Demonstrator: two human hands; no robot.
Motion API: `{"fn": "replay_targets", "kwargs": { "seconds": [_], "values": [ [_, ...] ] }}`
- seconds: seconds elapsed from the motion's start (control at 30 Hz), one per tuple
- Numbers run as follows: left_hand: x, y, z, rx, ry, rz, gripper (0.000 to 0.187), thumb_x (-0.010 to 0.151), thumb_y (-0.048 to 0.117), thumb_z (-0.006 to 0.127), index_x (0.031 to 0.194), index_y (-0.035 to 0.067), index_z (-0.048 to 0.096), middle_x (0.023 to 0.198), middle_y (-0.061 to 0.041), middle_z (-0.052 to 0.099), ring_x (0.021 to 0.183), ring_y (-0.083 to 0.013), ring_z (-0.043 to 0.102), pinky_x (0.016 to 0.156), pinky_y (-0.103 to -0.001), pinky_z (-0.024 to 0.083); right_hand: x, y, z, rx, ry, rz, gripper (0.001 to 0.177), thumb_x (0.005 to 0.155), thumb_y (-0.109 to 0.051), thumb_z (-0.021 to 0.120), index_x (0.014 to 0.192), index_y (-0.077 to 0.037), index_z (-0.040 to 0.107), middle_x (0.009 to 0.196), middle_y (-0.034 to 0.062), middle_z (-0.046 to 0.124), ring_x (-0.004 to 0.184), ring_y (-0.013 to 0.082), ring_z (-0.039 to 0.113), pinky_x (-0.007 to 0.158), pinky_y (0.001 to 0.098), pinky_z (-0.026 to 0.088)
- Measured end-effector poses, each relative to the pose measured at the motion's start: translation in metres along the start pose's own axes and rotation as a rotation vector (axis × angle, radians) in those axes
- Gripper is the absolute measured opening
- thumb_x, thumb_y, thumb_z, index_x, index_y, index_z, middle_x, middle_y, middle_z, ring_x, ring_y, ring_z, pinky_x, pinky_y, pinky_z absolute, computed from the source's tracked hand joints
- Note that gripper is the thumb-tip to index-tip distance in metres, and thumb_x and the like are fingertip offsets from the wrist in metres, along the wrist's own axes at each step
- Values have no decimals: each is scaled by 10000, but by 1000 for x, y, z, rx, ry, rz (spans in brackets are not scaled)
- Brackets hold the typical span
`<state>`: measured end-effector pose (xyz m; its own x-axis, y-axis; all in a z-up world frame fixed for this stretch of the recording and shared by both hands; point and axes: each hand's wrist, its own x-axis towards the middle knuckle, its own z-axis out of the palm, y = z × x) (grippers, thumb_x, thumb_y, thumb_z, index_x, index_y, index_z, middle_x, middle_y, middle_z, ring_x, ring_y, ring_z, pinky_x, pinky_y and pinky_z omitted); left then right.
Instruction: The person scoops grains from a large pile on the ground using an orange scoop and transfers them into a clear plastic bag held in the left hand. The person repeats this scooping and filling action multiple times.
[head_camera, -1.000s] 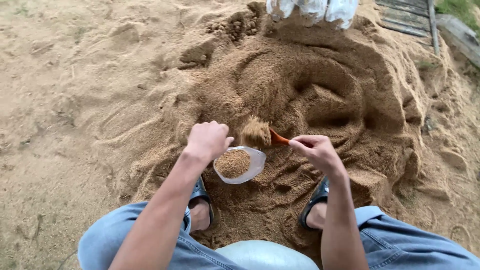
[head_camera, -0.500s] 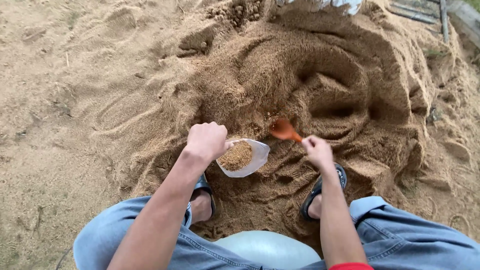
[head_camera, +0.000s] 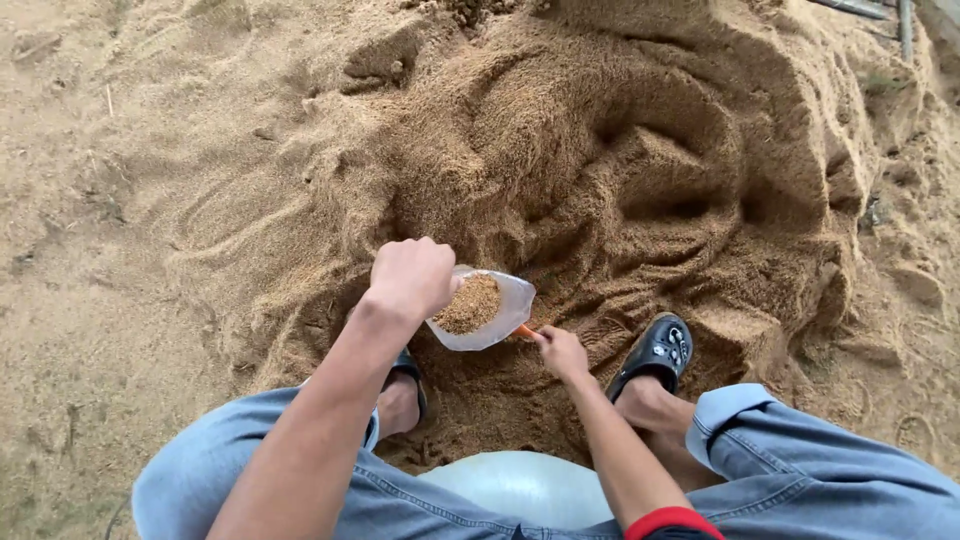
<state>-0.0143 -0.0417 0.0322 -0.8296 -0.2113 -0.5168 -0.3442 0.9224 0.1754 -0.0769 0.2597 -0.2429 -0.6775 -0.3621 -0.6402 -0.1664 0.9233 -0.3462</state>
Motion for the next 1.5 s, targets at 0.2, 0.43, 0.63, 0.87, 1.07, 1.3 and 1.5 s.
{"fn": "replay_targets", "kwargs": {
  "seconds": [0.2,0.43,0.63,0.87,1.07,1.3,1.5],
  "values": [
    [1,4,-5,-5,4,-2,343,919,345,647,983,36,780,914,-200,781,952,-390,773,829,-554,603,22,21,-23,187,62,51,266,915,-484,656,934,-267,809,914,149,782,1017,422,715,891,523,540],
    [-1,2,-6,-8,23,-26,338,921,332,633,966,32,781,914,-201,784,958,-397,773,828,-559,601,-2,-33,-156,299,208,-142,384,883,-596,769,831,-217,799,702,88,723,749,292,669,761,425,515],
    [0,-2,-6,-17,54,-7,320,928,299,613,942,27,782,898,-213,779,942,-409,773,810,-559,604,-69,-103,-245,366,228,-348,302,913,-386,795,847,-92,802,651,119,700,599,194,581,559,317,451],
    [-4,4,1,12,62,18,249,909,189,594,908,36,791,860,-197,782,907,-390,782,788,-548,609,-72,-123,-248,279,381,-747,98,892,-201,811,972,-149,833,854,99,754,745,220,685,652,349,559],
    [-37,45,18,27,50,179,232,960,212,595,1015,116,799,951,-148,782,900,-323,782,813,-489,631,-27,-87,-209,453,470,-462,139,965,-142,741,1090,-104,790,869,87,713,780,174,629,679,326,531],
    [-26,27,141,207,-88,-34,140,922,81,680,962,45,809,902,-176,768,758,-325,772,606,-485,650,48,3,-103,575,364,-89,163,910,-148,741,1061,-138,802,829,79,726,763,158,618,658,327,487],
    [-1,16,100,117,98,143,167,931,79,648,849,103,790,806,-128,776,743,-305,784,628,-474,651,81,58,-24,437,392,239,177,923,-291,738,1087,-274,803,877,1,764,879,239,711,770,378,518]
  ]
}}
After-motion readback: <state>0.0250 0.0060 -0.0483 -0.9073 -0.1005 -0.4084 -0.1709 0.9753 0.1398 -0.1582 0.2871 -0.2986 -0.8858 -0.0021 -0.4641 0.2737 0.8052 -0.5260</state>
